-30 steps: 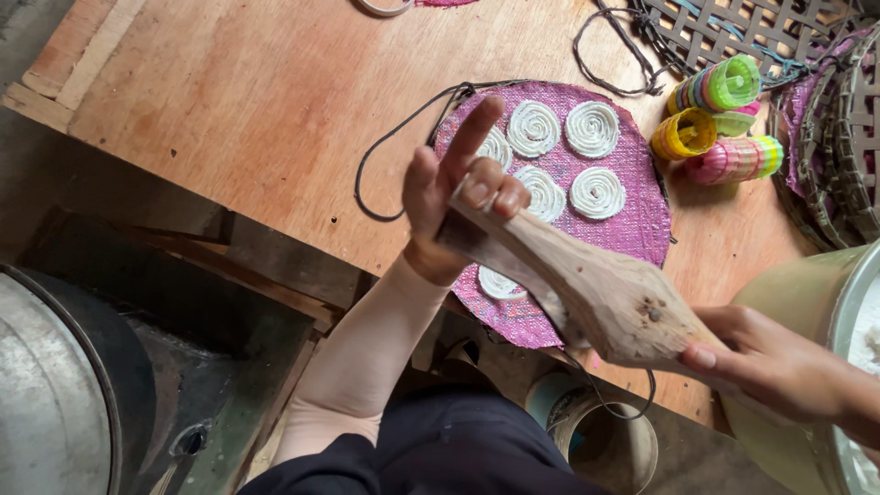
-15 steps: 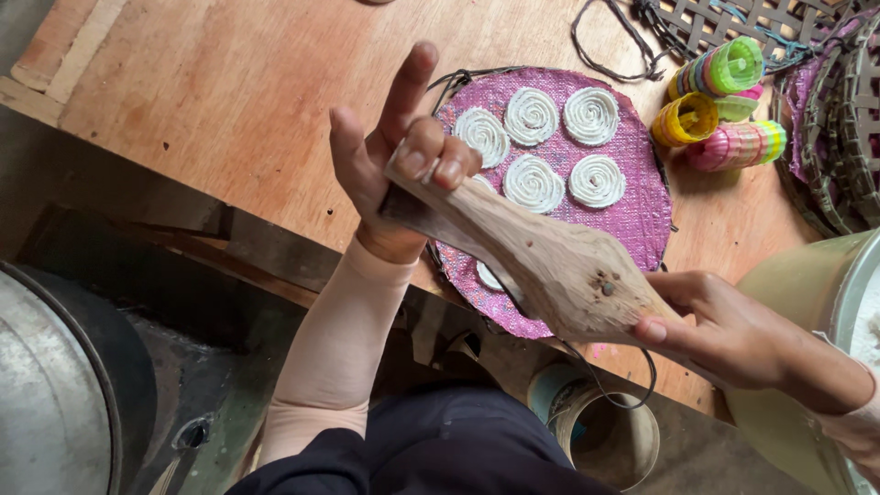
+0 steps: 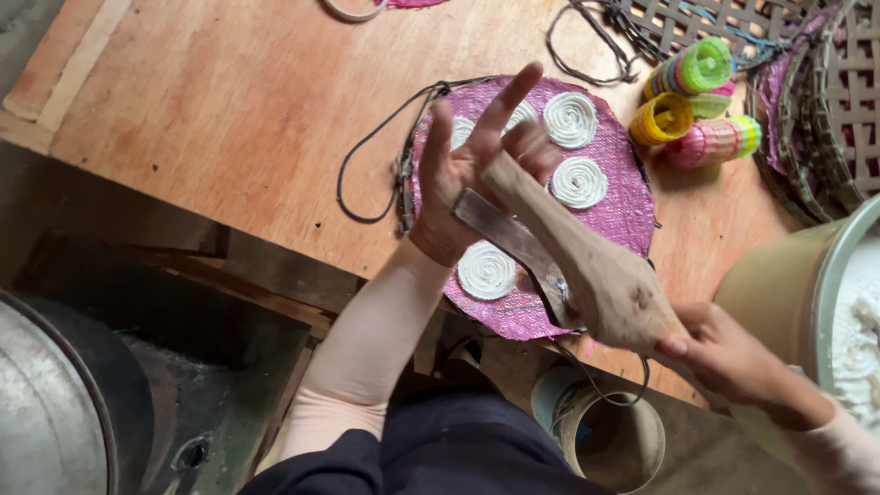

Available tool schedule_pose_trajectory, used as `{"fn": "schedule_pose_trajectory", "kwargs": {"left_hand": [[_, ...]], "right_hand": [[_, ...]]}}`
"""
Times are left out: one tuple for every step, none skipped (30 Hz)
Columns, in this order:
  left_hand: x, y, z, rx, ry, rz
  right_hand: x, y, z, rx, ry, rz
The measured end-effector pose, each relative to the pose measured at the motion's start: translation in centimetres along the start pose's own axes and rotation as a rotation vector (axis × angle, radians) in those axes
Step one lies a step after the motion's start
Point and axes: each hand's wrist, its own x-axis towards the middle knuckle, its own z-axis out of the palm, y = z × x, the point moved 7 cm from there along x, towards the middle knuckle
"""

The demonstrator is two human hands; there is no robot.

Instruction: The person uses a wooden applicator to scoop white paste from a bowl and applies it in spiral patterns onto a pink circular mat. After completing several spirals, the person places small yellow and orange plastic cups on top of the paste designs.

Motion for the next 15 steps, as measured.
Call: {"fn": "schedule_pose_trajectory", "kwargs": {"left_hand": [[0.1, -0.5, -1.1, 0.028, 0.088, -0.061], [-0.6, -0.7, -1.6, 0.585, 0.063, -0.142], [-1.8, -0.8, -2.2, 1.143, 0.027, -0.221], [-2.4, -2.1, -3.9, 1.083, 0.140, -0.319], [-3.0, -3.3, -5.6, 1.024, 0.252, -0.418], [-3.7, -3.4, -6.3, 1.386, 0.217, -0.438], [-4.6, -3.6, -6.7, 1.745, 0.175, -0.446], [-5.2, -3.6, -7.0, 2.104, 0.121, -0.442], [-5.6, -3.6, -7.6, 2.023, 0.164, -0.458], [-5.9, -3.7, -8.0, 1.942, 0.206, -0.474], [-6.1, -3.8, -8.3, 1.859, 0.251, -0.490], [-6.3, -3.7, -8.5, 1.914, 0.288, -0.521], [-6.4, -3.6, -8.4, 1.971, 0.328, -0.549], [-6.5, -3.4, -8.3, 2.027, 0.368, -0.577], [-6.4, -3.5, -7.9, 2.052, 0.370, -0.563]], "right_hand": [[0.1, 1.1, 0.2, 0.030, 0.012, -0.054], [0.1, 2.1, 0.2, 0.059, 0.024, -0.107], [0.2, 3.3, 0.4, 0.079, 0.036, -0.121], [0.5, 4.5, 0.5, 0.099, 0.048, -0.136], [0.7, 5.5, 0.5, 0.122, 0.065, -0.151], [1.0, 6.3, 0.5, 0.123, 0.081, -0.182], [1.3, 6.9, 0.4, 0.123, 0.093, -0.209], [1.4, 7.4, 0.5, 0.122, 0.105, -0.236], [1.8, 8.0, 0.4, 0.124, 0.116, -0.209], [2.2, 8.4, 0.4, 0.126, 0.126, -0.183], [2.4, 8.7, 0.5, 0.127, 0.133, -0.153], [2.6, 8.2, 0.6, 0.115, 0.134, -0.221], [2.8, 7.7, 0.7, 0.100, 0.133, -0.288], [3.0, 7.0, 0.8, 0.085, 0.132, -0.356], [3.2, 6.8, 0.8, 0.113, 0.130, -0.359]]}}
